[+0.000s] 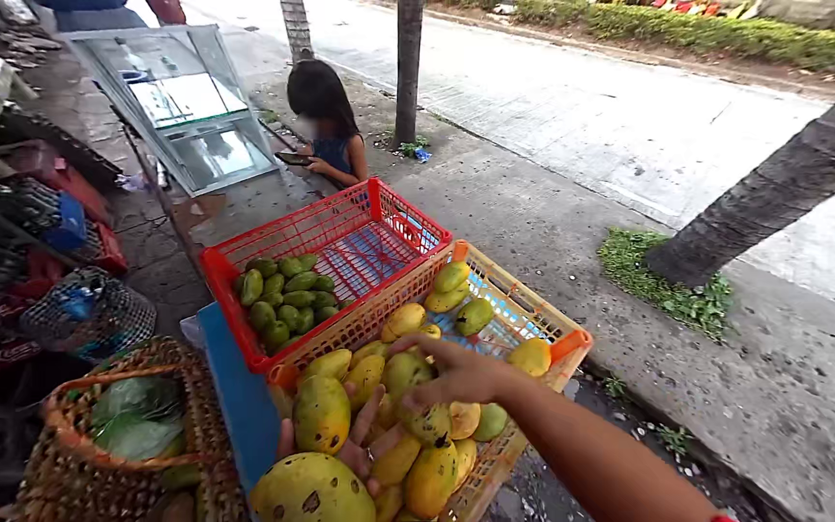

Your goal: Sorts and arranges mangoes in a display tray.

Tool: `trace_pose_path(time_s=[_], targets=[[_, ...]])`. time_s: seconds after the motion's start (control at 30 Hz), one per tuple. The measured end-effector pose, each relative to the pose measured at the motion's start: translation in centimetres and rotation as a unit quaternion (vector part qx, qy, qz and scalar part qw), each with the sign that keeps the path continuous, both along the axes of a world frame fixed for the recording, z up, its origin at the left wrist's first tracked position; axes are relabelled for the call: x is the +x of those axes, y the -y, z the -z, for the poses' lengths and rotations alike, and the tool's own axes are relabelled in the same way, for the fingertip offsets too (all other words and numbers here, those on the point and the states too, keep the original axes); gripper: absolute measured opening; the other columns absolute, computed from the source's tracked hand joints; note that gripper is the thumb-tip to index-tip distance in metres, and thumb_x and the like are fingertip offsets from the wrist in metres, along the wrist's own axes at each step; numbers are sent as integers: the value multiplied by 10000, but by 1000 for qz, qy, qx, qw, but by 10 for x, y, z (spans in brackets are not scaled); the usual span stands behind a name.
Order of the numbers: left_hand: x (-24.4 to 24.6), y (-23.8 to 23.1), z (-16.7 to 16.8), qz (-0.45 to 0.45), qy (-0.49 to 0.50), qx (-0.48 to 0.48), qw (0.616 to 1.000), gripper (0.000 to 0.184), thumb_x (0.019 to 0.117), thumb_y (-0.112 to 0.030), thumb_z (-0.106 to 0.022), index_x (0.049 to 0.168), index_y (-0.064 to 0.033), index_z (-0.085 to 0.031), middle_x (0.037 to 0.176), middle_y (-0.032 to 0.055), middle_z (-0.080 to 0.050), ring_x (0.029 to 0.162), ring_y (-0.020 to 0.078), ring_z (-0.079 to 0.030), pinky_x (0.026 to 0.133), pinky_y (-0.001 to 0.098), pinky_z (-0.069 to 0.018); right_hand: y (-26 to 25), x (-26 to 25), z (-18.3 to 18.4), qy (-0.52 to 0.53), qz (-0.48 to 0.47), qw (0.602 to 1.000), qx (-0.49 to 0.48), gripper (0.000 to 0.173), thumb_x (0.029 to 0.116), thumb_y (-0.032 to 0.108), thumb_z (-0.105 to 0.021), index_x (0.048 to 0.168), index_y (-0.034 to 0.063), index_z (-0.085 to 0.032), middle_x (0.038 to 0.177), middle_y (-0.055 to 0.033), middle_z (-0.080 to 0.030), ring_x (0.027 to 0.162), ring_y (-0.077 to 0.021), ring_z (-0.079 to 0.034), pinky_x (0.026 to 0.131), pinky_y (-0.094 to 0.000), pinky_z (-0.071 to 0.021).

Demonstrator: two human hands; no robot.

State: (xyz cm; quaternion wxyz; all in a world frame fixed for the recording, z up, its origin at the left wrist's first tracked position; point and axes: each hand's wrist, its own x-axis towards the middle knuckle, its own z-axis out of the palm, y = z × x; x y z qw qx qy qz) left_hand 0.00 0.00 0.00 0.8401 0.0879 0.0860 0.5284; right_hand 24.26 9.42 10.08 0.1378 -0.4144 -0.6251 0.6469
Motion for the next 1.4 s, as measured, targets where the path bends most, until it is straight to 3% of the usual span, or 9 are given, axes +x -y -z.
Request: trace_pose_path(time_s=[0.27, 0.47, 0.57, 0.9, 1.03, 1.13, 1.23, 1.3, 1.4], targets=[[2, 4, -4, 38, 72, -50, 995, 647, 867, -639, -654, 1365, -226, -623, 1363, 256, -623, 1026, 492, -706, 726, 531, -627, -44, 113, 73, 256, 386, 884, 60, 949, 731, 167, -916, 1475, 33, -341, 1335, -349, -517, 1159, -484, -590, 908, -621, -531], [-3, 2, 4, 57, 89, -19, 994, 695, 885, -674, -601, 1419, -229, -600, 1424, 248, -578, 1041, 454, -704, 763, 514, -614, -53, 87, 84, 474, 251, 843, 49, 846, 929, 409, -728, 1494, -79, -330, 1455, -346, -434, 1316, -477, -511, 1063, -588, -457], [-1, 7, 0, 41, 73, -30, 996, 679, 872, -673, -615, 1389, -233, -622, 1395, 254, -600, 984, 448, -722, 716, 491, -619, -53, 78, 67, 569, 165, 803, 69, 543, 1005, 288, -611, 1371, -99, -512, 1429, -341, -476, 1325, -490, -498, 1024, -621, -473], [5, 4, -12, -25, -24, -87, 996, 688, 851, -727, -595, 1299, -207, -644, 1056, 169, -745, 792, 351, -748, 651, 488, -622, -54, 90, 82, 558, 61, 821, 107, 686, 884, 279, -797, 1427, -13, -499, 1467, -313, -422, 1306, -505, -487, 1019, -608, -482], [15, -19, -41, -99, -158, -142, 972, 734, 940, -779, -319, 1140, -132, -603, 906, 146, -731, 723, 313, -734, 608, 491, -615, -33, 61, 35, 365, 57, 914, 167, 614, 912, 381, -775, 1342, -21, -600, 1343, -278, -576, 1225, -444, -572, 1033, -600, -472], [44, -35, -88, -188, -260, -194, 927, 634, 1042, -629, -249, 1155, -97, -575, 904, 130, -695, 766, 254, -713, 632, 439, -614, 5, 22, -17, 64, -38, 988, 134, 737, 929, 408, -720, 1517, 67, -435, 1427, -181, -551, 1114, -282, -666, 905, -457, -578], [69, -48, -110, -243, -312, -220, 892, 603, 1052, -605, -322, 1337, -117, -533, 1134, 151, -671, 1002, 283, -686, 819, 509, -585, 30, -10, -15, -97, -33, 984, 143, 1117, 805, 602, -776, 1623, 104, -201, 1556, -165, -408, 1253, -229, -598, 938, -399, -587], [78, -51, -111, -245, -319, -217, 889, 636, 1048, -623, -325, 1433, -141, -477, 1270, 146, -641, 1132, 295, -655, 915, 515, -562, 33, -16, 8, -167, 55, 975, 139, 1048, 840, 465, -805, 1593, 40, -211, 1485, -143, -492, 1277, -179, -582, 1045, -357, -537], [76, -52, -106, -250, -329, -193, 890, 527, 1083, -527, -336, 1384, -125, -496, 1227, 136, -646, 1039, 274, -668, 805, 425, -570, 37, -4, 32, -315, 177, 930, -65, 918, 845, 276, -820, 1525, 58, -243, 1276, -134, -631, 1104, -256, -688, 923, -445, -608]])
